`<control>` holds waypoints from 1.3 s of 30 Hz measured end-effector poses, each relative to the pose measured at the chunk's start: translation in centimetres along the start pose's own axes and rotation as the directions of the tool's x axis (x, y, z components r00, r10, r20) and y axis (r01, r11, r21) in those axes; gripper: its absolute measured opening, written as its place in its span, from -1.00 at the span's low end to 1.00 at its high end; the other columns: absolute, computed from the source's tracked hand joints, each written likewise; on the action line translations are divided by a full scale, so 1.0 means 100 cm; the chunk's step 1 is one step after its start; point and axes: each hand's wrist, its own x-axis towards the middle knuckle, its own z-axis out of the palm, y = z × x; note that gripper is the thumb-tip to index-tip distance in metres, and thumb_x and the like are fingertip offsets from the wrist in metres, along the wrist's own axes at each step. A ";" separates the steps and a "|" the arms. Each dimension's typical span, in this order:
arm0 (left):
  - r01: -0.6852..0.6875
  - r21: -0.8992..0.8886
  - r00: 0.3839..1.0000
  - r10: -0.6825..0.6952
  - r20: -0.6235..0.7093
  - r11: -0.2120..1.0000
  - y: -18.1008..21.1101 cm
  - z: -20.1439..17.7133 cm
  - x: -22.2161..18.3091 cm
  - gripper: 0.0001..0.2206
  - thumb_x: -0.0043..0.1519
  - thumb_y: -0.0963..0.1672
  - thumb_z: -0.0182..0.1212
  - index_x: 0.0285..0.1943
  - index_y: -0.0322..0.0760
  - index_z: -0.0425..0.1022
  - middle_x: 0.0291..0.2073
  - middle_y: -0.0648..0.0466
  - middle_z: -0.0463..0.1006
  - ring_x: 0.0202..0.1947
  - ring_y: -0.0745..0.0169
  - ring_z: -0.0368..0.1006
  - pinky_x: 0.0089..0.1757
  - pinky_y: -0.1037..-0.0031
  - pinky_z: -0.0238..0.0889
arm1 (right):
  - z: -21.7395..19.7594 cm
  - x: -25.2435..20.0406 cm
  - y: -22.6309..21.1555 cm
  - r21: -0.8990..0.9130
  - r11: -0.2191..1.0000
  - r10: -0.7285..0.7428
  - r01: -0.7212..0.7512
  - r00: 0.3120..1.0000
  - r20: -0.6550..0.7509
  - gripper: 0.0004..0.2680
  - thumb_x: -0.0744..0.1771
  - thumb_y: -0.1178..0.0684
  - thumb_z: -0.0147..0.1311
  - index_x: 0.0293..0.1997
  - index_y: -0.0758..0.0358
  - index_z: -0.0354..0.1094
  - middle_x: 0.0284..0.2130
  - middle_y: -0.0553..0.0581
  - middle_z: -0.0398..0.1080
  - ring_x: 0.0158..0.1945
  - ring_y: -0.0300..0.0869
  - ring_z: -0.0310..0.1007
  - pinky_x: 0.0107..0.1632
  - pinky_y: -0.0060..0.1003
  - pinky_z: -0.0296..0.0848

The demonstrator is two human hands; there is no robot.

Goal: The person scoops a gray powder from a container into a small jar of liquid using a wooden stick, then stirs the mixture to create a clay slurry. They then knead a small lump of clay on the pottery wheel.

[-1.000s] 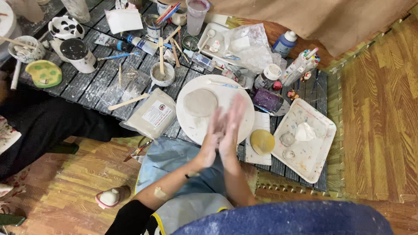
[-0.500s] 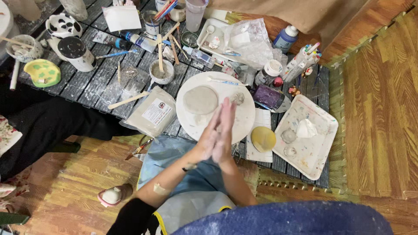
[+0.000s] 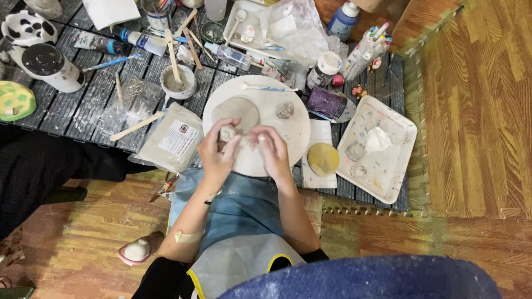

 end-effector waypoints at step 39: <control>0.303 -0.463 0.950 -0.225 0.217 0.833 -0.018 -0.040 -0.005 -0.71 0.30 -0.22 0.19 0.20 -0.27 0.37 0.07 0.12 0.55 -0.08 0.47 0.54 -0.03 0.57 0.42 | 0.002 -0.008 -0.001 0.517 0.815 0.250 -0.261 0.964 0.091 -0.72 0.38 0.06 -0.10 0.22 0.24 0.15 -0.08 0.12 0.37 -0.07 -0.19 0.38 0.02 -0.24 0.39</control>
